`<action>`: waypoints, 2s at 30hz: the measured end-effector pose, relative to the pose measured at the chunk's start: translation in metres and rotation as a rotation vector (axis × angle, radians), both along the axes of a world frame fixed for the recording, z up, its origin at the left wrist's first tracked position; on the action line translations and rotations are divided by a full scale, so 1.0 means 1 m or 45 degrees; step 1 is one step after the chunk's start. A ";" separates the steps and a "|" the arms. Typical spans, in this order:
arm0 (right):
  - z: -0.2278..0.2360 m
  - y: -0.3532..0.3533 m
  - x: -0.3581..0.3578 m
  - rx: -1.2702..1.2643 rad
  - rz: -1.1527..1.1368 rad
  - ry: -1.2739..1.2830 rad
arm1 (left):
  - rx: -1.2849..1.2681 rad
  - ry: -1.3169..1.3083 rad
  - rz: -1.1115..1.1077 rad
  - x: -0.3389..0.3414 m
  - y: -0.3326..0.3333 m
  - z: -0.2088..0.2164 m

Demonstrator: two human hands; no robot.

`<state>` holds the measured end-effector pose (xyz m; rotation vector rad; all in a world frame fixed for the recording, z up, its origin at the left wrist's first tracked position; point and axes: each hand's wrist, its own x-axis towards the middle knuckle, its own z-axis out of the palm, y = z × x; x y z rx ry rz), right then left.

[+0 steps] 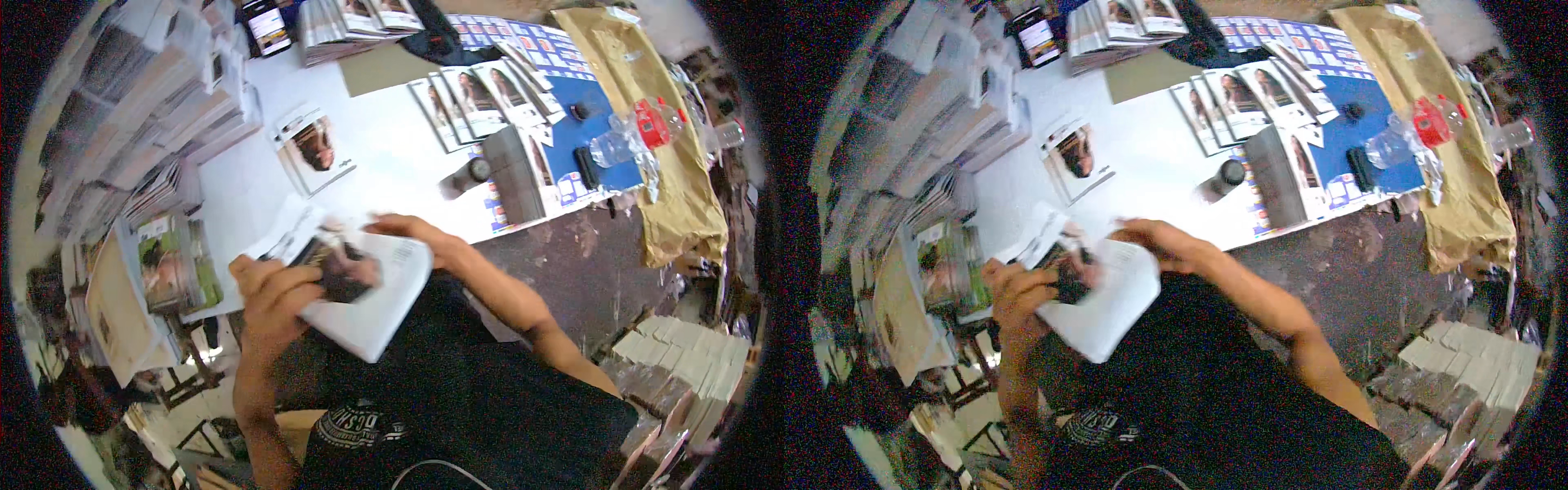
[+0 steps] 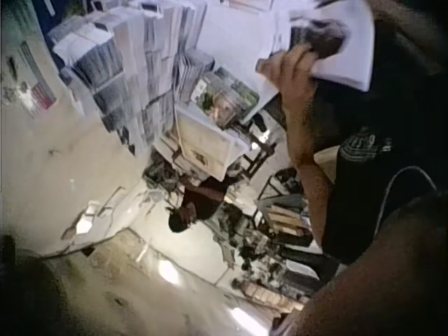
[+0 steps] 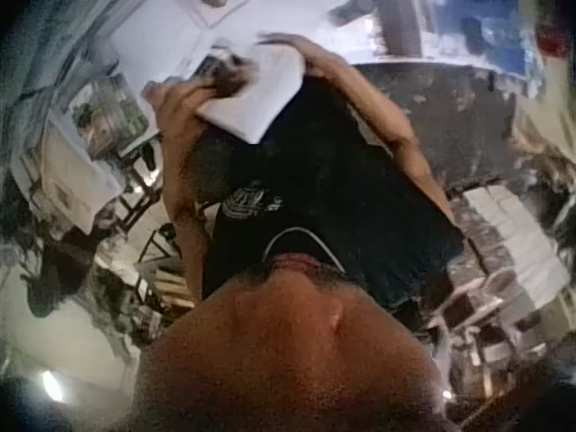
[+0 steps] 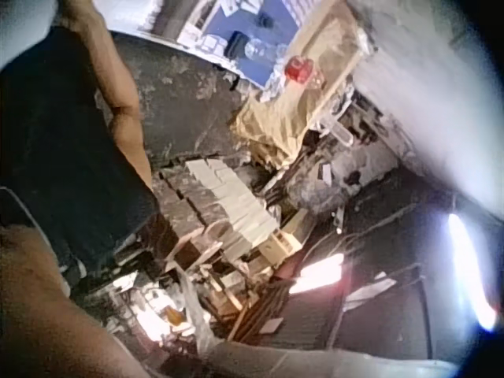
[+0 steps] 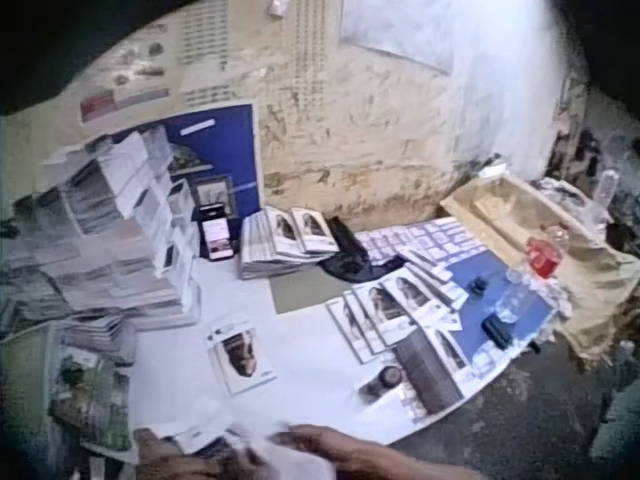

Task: Sorting and stacking printed brochures into groups on a table.

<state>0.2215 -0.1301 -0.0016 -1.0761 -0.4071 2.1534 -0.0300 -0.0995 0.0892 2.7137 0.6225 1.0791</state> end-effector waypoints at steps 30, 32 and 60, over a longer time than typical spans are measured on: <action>-0.035 -0.002 -0.013 1.363 -0.022 -1.202 | -0.838 -0.208 0.499 0.031 -0.024 -0.148; -0.030 0.007 -0.014 1.333 -0.254 -0.935 | -0.997 -0.528 0.613 0.018 -0.013 -0.170; -0.008 -0.087 0.310 0.333 -0.507 -1.589 | -1.657 -0.272 0.145 0.374 -0.057 -0.093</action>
